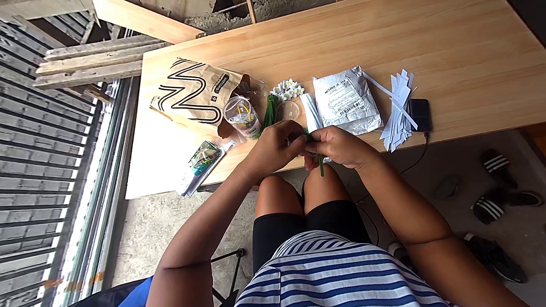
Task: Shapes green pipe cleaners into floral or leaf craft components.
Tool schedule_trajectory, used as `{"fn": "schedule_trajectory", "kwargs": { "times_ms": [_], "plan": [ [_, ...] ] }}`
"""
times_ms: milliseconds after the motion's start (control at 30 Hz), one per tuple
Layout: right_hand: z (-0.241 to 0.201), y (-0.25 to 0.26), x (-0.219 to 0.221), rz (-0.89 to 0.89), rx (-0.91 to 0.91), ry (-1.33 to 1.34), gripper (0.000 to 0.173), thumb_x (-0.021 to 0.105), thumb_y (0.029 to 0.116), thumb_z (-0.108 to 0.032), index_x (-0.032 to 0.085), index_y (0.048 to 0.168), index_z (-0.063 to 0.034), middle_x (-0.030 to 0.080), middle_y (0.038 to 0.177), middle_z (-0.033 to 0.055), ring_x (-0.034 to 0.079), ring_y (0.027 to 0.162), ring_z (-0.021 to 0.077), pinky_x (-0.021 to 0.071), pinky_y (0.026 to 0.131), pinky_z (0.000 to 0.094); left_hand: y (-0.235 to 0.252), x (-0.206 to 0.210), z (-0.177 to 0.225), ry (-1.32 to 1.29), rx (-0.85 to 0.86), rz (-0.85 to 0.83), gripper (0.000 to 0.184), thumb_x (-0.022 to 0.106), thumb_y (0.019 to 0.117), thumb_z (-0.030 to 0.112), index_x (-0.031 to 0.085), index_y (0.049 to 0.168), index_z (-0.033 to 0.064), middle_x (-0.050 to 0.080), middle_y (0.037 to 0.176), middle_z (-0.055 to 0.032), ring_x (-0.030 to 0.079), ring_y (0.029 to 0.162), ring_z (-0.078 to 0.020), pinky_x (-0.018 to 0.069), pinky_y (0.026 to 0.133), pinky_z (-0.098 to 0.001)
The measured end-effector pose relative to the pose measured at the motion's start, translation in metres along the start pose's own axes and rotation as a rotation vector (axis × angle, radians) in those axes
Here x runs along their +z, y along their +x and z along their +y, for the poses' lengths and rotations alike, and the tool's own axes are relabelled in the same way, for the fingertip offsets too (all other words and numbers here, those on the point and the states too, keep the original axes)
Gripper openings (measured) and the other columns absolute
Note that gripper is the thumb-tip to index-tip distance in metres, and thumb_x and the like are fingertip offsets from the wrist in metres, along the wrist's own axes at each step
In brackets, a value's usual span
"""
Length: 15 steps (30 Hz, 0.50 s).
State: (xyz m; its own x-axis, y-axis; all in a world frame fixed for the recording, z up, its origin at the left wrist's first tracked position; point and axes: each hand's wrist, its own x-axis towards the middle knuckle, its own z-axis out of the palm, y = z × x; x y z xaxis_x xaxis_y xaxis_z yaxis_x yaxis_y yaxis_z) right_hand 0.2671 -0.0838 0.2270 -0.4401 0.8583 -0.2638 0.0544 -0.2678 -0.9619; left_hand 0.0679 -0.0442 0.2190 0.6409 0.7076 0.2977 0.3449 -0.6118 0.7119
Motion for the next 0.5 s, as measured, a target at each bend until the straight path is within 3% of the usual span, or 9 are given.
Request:
{"fn": "schedule_trajectory", "kwargs": {
  "times_ms": [167, 333, 500],
  "plan": [
    [0.000, 0.000, -0.001, -0.015, -0.024, -0.089, 0.017, 0.049, 0.1068, -0.003, 0.062, 0.098, 0.0032, 0.071, 0.079, 0.0051, 0.072, 0.069, 0.0114, 0.0627, 0.070, 0.0267, -0.002, 0.007, 0.000, 0.002, 0.051, 0.055, 0.012, 0.063, 0.0976, 0.010, 0.069, 0.096, -0.0007, 0.065, 0.089, -0.0078, 0.062, 0.081, -0.0072, 0.0514, 0.077, -0.0200],
    [0.005, -0.005, -0.005, -0.003, -0.110, -0.109, 0.018, 0.044, 0.1095, -0.009, 0.057, 0.116, 0.0029, 0.070, 0.099, 0.0082, 0.073, 0.087, 0.0123, 0.0616, 0.082, 0.0291, -0.004, 0.013, -0.002, -0.052, 0.058, 0.145, 0.011, 0.062, 0.0971, 0.008, 0.068, 0.096, -0.0016, 0.065, 0.091, -0.0080, 0.061, 0.081, -0.0054, 0.0511, 0.076, -0.0184],
    [0.017, -0.005, -0.002, 0.154, -0.208, -0.037, 0.022, 0.050, 0.1070, -0.007, 0.068, 0.109, 0.0054, 0.074, 0.095, 0.0075, 0.074, 0.084, 0.0127, 0.0628, 0.081, 0.0299, -0.006, 0.016, -0.006, -0.171, 0.015, 0.227, 0.009, 0.063, 0.0971, 0.007, 0.066, 0.096, -0.0015, 0.064, 0.088, -0.0039, 0.061, 0.077, -0.0017, 0.0526, 0.073, -0.0169]
  ]
}}
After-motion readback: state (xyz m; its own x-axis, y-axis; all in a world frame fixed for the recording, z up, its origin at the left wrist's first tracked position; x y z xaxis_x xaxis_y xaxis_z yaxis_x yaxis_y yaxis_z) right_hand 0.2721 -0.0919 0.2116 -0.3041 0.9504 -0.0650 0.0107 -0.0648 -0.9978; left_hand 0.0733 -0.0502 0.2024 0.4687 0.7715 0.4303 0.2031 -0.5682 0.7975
